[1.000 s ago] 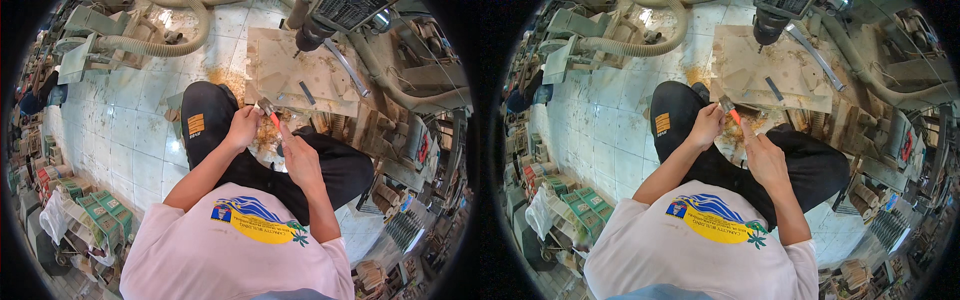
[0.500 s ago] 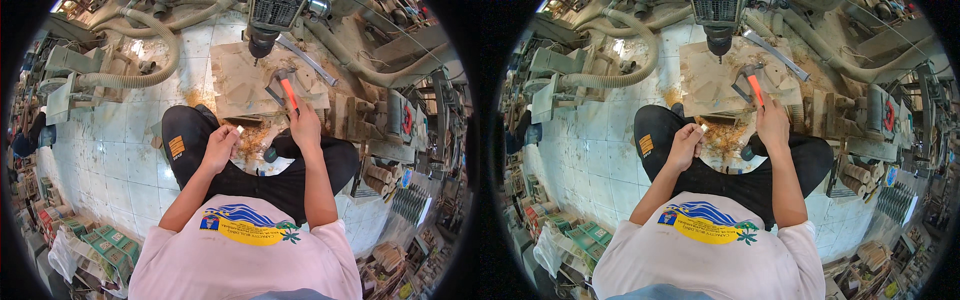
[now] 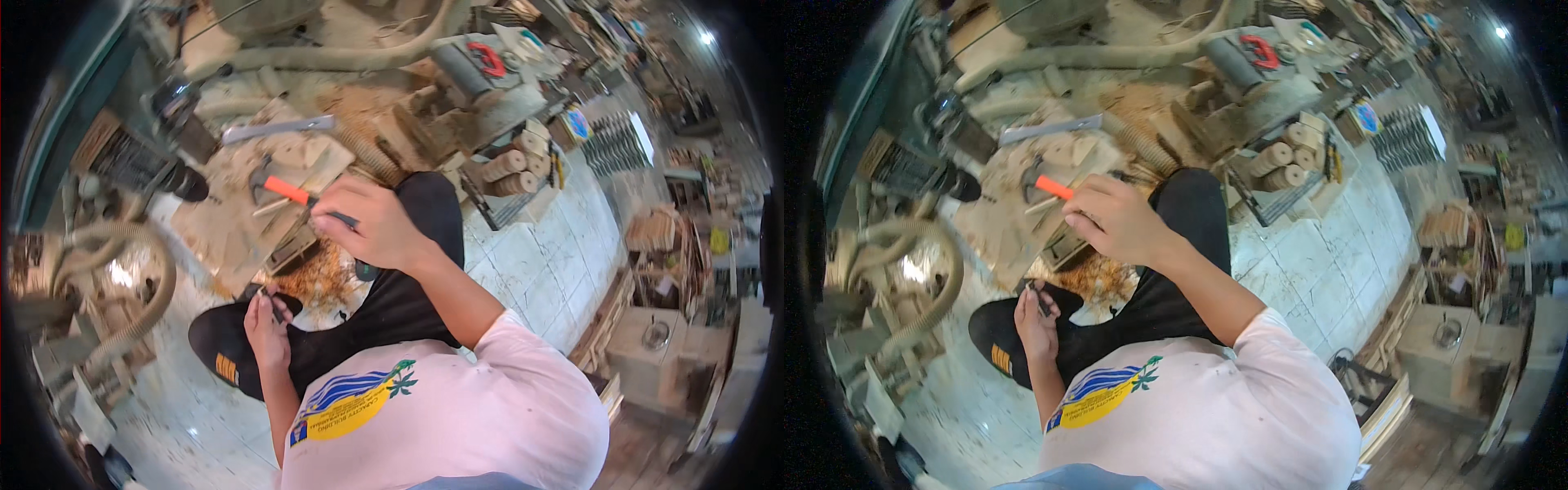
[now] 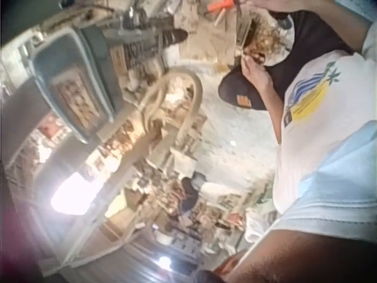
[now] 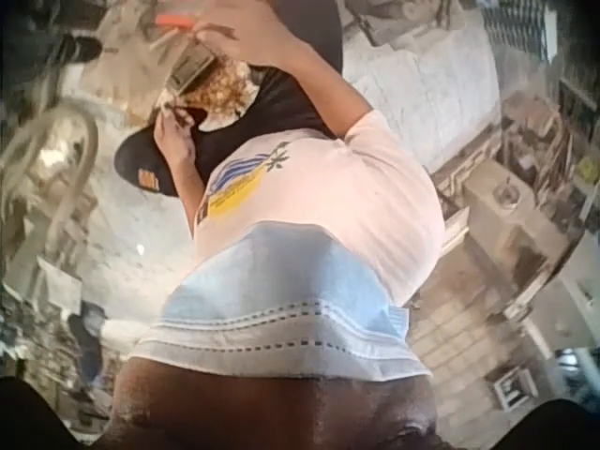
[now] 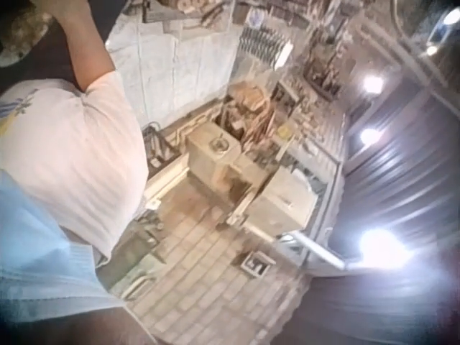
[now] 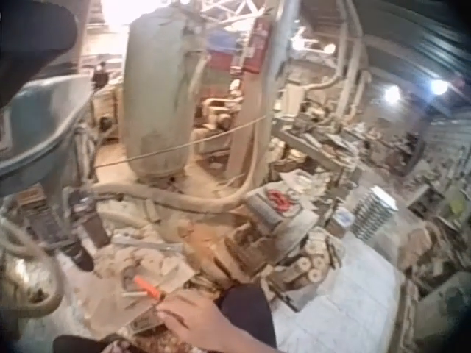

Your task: Drilling holes in wooden blocks and assembling parts using a hammer, pliers, and a drill press.

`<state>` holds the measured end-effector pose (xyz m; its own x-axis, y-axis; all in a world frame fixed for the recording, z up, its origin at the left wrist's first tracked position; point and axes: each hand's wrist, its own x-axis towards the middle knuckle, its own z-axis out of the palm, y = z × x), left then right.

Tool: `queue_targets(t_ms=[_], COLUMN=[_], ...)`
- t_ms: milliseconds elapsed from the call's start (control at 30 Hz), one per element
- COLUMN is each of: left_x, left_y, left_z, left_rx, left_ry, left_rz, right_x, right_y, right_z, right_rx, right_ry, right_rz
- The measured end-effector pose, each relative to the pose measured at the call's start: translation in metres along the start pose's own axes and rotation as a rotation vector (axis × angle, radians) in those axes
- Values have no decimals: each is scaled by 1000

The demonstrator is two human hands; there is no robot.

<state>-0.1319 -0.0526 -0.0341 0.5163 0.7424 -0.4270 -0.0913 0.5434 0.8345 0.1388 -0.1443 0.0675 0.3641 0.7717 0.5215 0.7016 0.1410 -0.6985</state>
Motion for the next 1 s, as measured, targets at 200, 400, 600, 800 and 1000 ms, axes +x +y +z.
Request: queue_targets(t_ms=[200,400,600,800,1000], left_x=[11,13,11,-12,-24], left_y=[1,20,18,33,67], left_z=[7,40,19,27,37], left_rx=[33,126,85,129,-75], left_ry=[-76,-154,-249,-147,-35], left_rz=[-45,-21,7,84,-14], right_x=[-13,-171,-289,-142,-142], right_y=[-9,223,314,302,114], right_z=[-190,-392,-445,-340,-329], right_rx=[-583,-1083,-938,-63,361], right_ry=[801,480,185,390,845], right_rz=[168,559,525,538,526])
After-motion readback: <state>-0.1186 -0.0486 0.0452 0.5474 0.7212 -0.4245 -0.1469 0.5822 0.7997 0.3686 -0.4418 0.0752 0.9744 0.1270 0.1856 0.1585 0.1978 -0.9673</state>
